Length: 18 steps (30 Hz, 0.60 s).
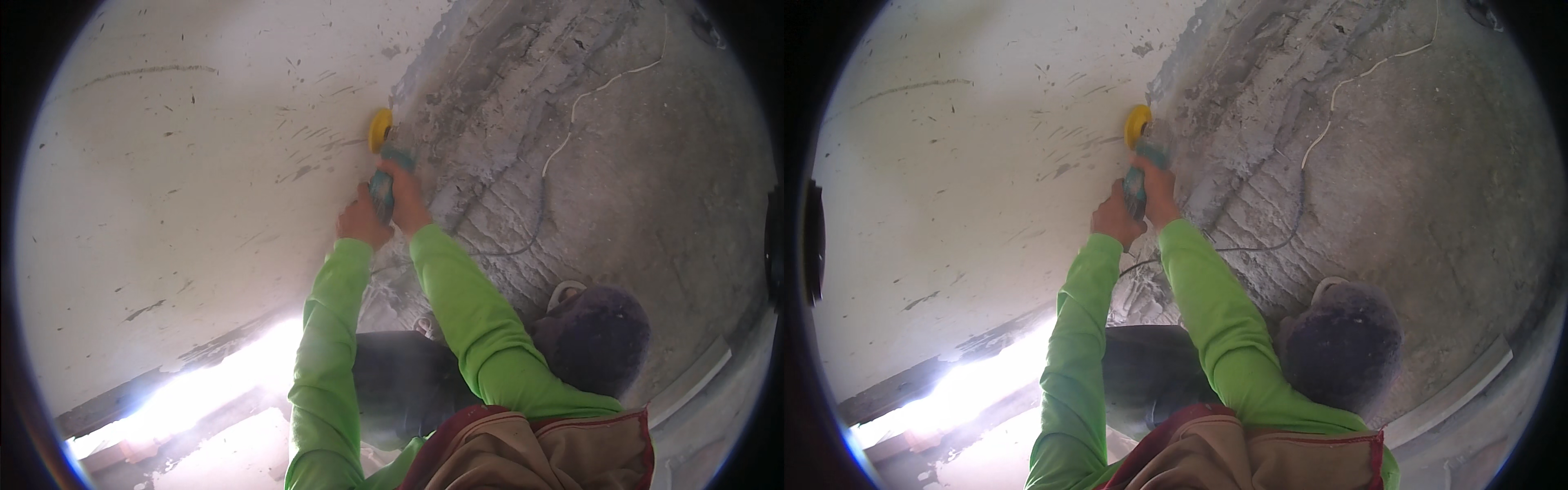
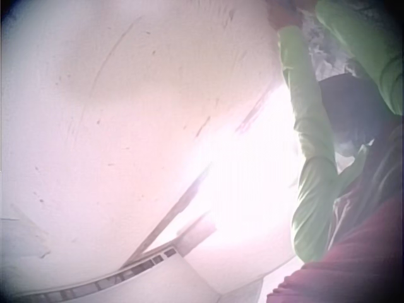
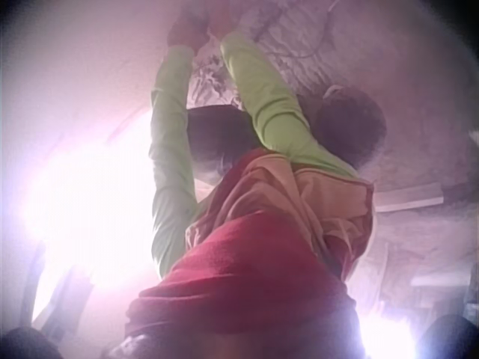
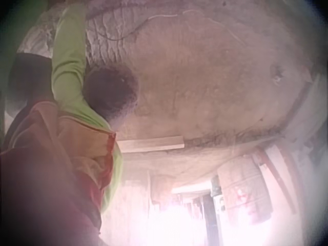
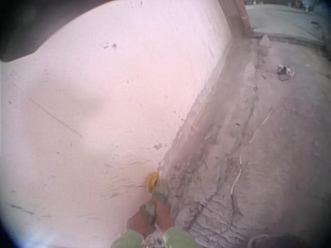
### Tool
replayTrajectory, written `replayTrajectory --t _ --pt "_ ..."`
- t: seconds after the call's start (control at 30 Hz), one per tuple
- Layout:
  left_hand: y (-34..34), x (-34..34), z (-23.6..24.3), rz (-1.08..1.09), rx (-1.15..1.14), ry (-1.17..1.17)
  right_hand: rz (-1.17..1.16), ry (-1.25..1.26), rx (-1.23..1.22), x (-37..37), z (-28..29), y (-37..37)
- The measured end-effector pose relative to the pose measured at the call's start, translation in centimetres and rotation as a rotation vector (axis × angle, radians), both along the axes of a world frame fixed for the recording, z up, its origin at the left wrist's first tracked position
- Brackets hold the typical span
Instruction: The person uses an angle grinder to smooth a section of a concrete wall. They hold the tool with both hands and move it across the surface, generating dust.
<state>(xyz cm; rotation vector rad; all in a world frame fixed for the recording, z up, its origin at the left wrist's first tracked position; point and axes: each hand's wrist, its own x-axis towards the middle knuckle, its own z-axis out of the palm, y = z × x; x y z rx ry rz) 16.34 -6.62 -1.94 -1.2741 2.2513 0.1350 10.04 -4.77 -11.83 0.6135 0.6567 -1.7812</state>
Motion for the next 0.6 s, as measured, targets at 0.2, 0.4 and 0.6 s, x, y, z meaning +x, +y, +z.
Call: replayTrajectory --t 0.2,0.4,0.6 --pt "-0.6 0.6 -0.7 -0.045 0.011 0.044 -0.025 0.023 0.025 0.4 -0.7 -0.4" --pt "-1.1 -1.7 -0.9 -0.045 0.011 0.0 -0.081 -0.052 0.007 -1.4 -1.3 -1.1" --pt "-0.1 -1.1 -0.4 0.013 0.071 0.01 0.012 -0.033 0.059 -1.0 -0.6 0.3"
